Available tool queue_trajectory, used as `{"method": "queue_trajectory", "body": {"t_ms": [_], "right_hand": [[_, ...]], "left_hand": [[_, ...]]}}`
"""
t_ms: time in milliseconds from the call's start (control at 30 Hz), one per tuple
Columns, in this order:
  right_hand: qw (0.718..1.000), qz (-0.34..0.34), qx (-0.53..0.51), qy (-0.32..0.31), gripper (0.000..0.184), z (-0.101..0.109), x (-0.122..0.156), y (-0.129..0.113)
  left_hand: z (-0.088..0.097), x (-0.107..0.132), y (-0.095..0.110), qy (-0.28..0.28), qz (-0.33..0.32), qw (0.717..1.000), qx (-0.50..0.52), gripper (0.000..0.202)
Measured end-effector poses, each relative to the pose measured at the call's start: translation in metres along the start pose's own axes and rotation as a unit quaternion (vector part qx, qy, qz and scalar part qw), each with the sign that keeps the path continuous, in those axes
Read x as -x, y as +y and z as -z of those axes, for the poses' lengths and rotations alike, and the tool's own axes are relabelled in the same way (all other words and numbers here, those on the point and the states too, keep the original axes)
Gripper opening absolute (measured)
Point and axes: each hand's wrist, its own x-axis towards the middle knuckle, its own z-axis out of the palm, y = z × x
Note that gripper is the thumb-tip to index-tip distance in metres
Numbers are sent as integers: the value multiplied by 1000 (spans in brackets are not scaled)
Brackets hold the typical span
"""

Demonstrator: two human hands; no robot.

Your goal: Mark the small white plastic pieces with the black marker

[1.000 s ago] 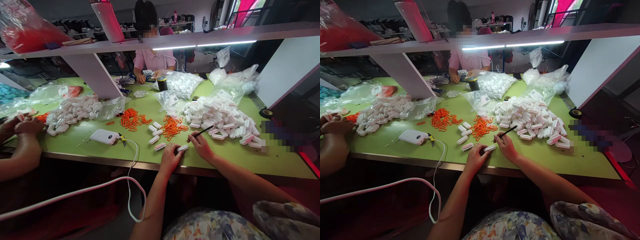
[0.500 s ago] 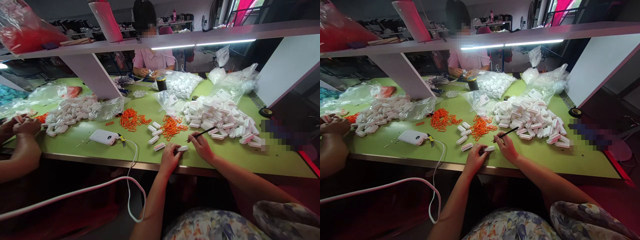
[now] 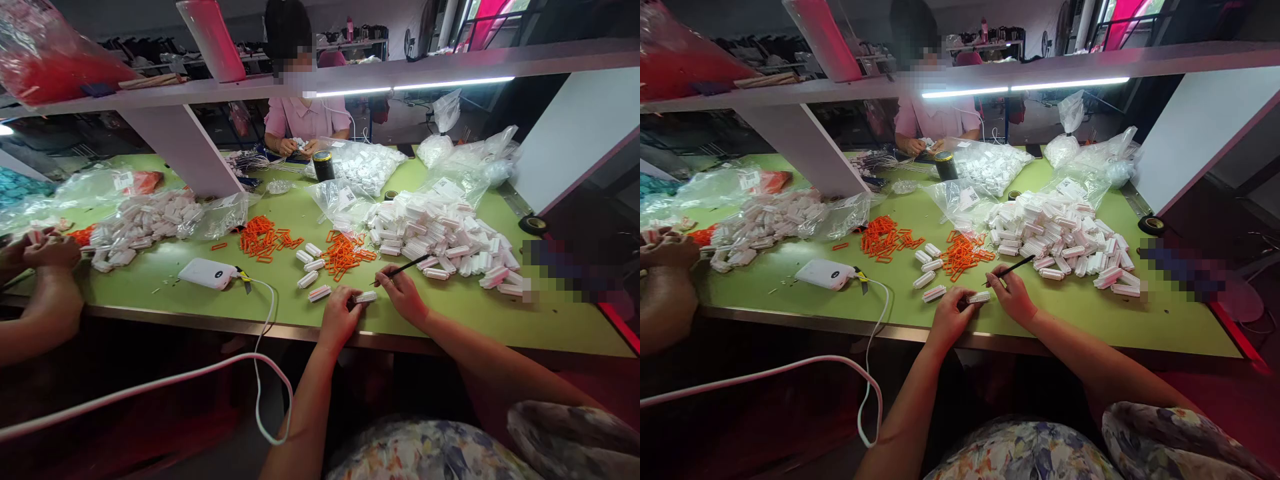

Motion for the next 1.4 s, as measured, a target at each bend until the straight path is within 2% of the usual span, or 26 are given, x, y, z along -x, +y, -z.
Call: {"method": "queue_trajectory", "body": {"t_ms": [600,867,1067,1233,1400], "right_hand": [[1000,-3,-3,-17,39,0,0,-1],[1000,16,-17,-15,27,-2,0,4],[1000,1,-14,-25,24,-1,-3,3],[995,25,70,-72,20,-5,-21,2],[969,87,207,-98,20,-4,-67,9]], "left_hand": [[0,-1,-1,4,-3,1000,-3,13],[-3,0,0,13,-17,999,-38,10],[-5,0,-1,9,-26,998,-53,16],[-5,0,0,3,-36,997,-67,15],[-5,2,1,22,-32,998,-53,11]]}}
